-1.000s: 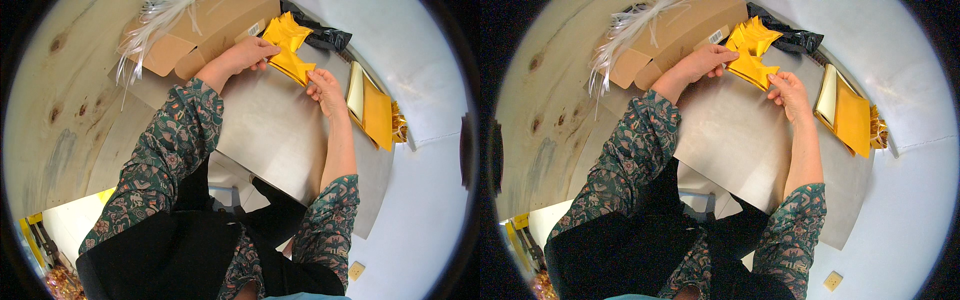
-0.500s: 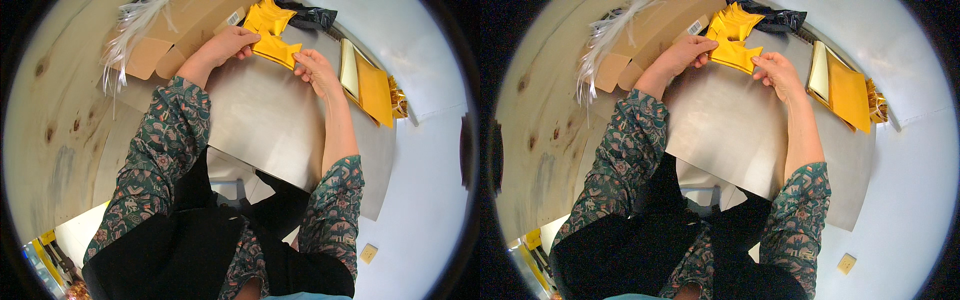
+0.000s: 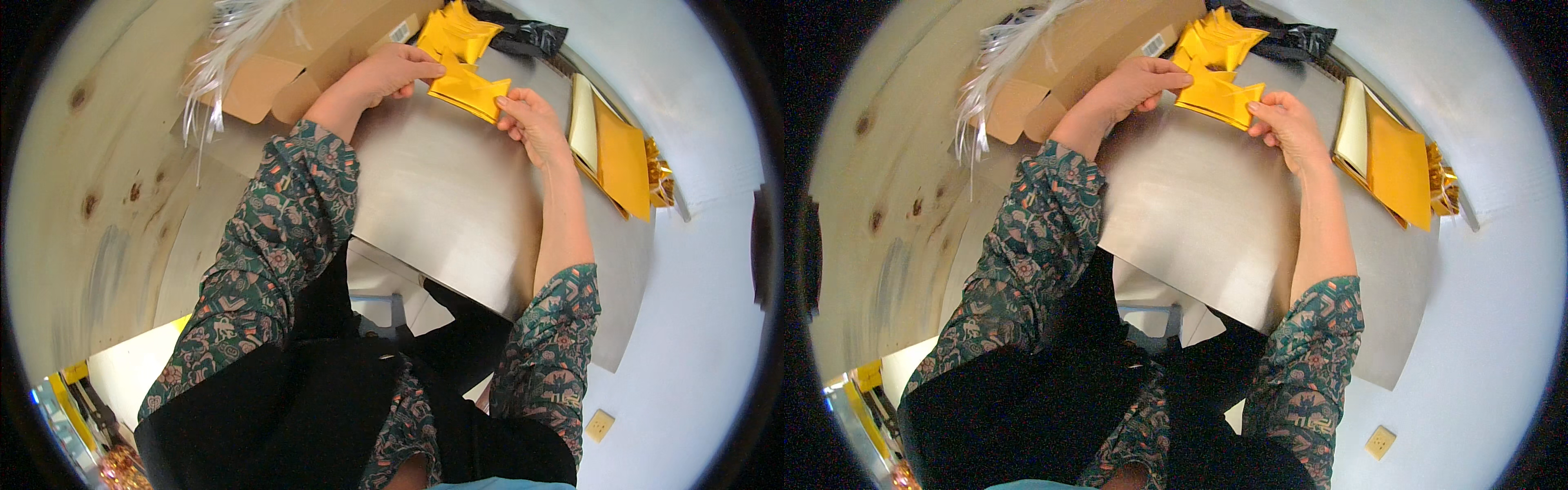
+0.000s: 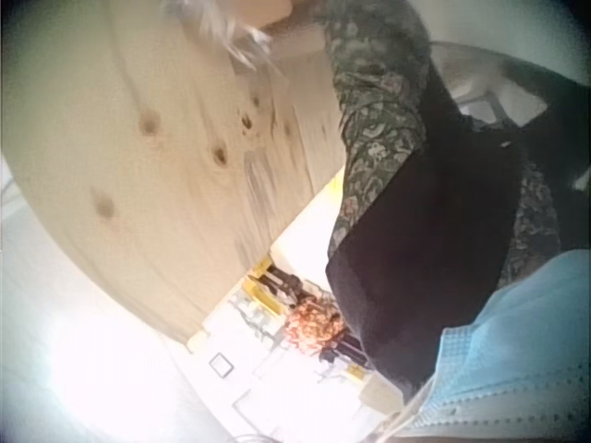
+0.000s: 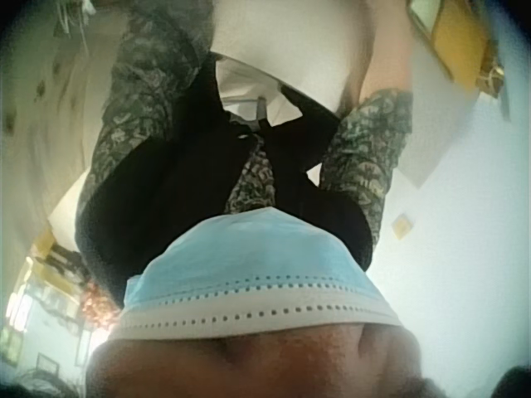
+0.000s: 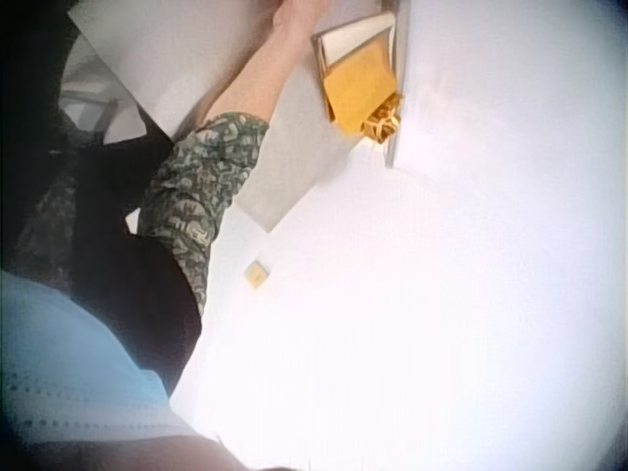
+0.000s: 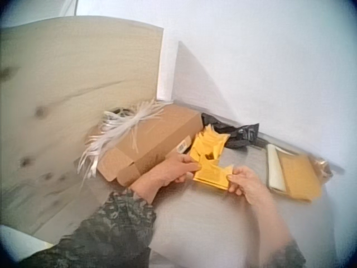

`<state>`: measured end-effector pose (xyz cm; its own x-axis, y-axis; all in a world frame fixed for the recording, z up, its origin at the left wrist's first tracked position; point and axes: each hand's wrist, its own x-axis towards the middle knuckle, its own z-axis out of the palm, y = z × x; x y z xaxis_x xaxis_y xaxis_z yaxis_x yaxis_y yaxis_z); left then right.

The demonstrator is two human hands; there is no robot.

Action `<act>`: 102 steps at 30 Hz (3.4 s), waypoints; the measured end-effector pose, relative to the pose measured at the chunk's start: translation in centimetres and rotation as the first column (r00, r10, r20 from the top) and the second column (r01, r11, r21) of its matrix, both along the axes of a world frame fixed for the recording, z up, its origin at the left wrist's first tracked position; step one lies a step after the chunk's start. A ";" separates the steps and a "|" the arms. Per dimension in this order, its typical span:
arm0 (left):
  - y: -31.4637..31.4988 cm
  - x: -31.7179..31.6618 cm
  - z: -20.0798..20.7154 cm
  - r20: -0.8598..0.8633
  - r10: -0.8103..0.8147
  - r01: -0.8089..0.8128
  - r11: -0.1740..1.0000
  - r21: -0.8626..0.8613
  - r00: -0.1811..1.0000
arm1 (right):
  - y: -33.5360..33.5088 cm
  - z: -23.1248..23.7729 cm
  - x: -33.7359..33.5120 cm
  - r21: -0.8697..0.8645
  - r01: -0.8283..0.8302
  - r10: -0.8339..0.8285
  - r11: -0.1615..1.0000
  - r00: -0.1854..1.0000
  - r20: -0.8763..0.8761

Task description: The person folds a yellow sheet of paper by hand into a triangular origami shape. They make multiple precise folds, tuck flaps, and adjust the shape to form a small three-dimensional packet, then place it on a stack of similar finished pieces.

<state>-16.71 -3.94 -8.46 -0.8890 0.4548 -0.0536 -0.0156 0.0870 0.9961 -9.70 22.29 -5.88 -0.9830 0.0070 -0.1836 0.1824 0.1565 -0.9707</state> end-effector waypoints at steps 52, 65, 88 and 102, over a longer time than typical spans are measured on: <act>0.4 -0.2 0.4 -0.058 0.083 -0.086 0.995 -0.053 0.995 | -1.9 -0.2 0.1 0.060 0.052 -0.049 0.997 0.997 -0.055; 1.0 0.3 1.5 -0.261 0.302 -0.329 0.942 -0.066 0.917 | -3.7 -1.7 -0.8 -0.026 -0.034 0.029 0.999 0.985 -0.171; 1.7 0.9 1.3 -0.285 0.237 -0.259 0.965 -0.044 0.929 | -4.1 -0.9 -0.1 0.044 0.004 0.004 0.999 0.982 -0.188; 2.2 2.3 2.9 0.178 -0.150 0.001 0.768 0.641 0.973 | -5.4 -0.7 1.2 0.397 0.363 0.152 0.843 0.548 -0.823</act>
<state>-14.45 -1.75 -5.52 -0.8517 0.5158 0.0928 -0.2470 -0.5512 0.7970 -8.47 16.85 -6.60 -0.6744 -0.0489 0.7368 -0.5750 0.6607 -0.4825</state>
